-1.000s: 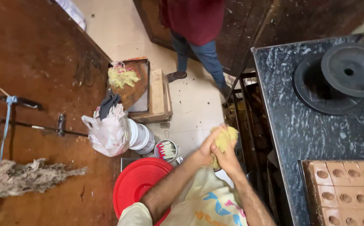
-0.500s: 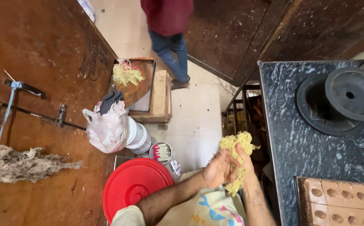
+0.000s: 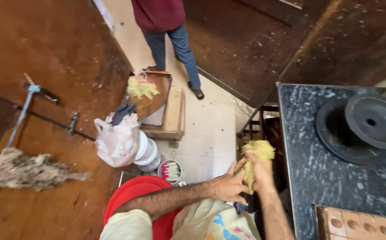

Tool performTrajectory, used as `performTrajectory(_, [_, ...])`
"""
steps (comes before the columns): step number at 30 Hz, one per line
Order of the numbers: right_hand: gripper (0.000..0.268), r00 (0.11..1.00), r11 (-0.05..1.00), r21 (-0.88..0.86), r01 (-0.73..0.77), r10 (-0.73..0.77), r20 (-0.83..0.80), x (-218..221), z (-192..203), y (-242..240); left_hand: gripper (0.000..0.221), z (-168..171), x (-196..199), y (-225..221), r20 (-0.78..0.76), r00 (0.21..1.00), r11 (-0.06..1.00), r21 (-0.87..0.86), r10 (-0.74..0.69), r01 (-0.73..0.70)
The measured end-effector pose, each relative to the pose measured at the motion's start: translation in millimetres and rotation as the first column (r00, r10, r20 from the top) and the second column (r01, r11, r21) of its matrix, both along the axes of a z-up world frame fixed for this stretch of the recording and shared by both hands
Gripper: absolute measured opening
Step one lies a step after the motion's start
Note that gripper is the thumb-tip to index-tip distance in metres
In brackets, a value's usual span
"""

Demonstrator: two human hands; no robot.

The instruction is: The person uses a piping bag to squeeze small swirls of chocolate frosting onto a tray of square chocolate pieces, then picks up a bundle of yellow shredded material.

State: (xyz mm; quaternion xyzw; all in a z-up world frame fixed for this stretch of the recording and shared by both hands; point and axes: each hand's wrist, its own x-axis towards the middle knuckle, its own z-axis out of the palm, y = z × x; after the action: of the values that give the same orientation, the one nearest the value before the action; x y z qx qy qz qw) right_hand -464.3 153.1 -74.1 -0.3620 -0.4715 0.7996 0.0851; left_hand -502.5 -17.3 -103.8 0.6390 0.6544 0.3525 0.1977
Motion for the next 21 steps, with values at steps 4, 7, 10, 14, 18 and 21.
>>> performTrajectory(4, [0.023,0.974,0.983,0.019,0.184,-0.18,-0.138,1,17,21,0.054,-15,-4,-1,0.449,0.882,0.95,0.187,0.143,-0.25])
performTrajectory(7, [0.031,0.964,0.987,0.133,0.086,-0.049,-0.263,19,42,14,0.058,-15,-13,-7,0.985,-0.082,0.87,-0.173,0.152,-0.462])
performTrajectory(10, [0.068,0.733,0.61,0.736,-0.295,0.638,-0.235,15,56,-24,0.049,-11,3,9,0.799,-0.577,0.923,-0.073,-0.173,-0.377])
performTrajectory(14, [0.087,0.738,0.946,0.252,-0.204,0.318,-0.595,-19,70,-52,0.064,12,37,21,0.926,-0.377,0.797,-0.249,0.029,-0.55])
performTrajectory(18, [0.08,0.865,0.998,-0.06,-0.003,-0.028,-0.501,-25,72,-76,0.049,25,18,30,0.969,-0.238,0.569,-0.163,-0.06,-0.806])
performTrajectory(21, [0.084,0.765,0.956,0.235,-0.177,0.284,-0.578,0,70,-92,0.041,36,-23,18,0.978,-0.131,0.348,-0.182,0.164,-0.92])
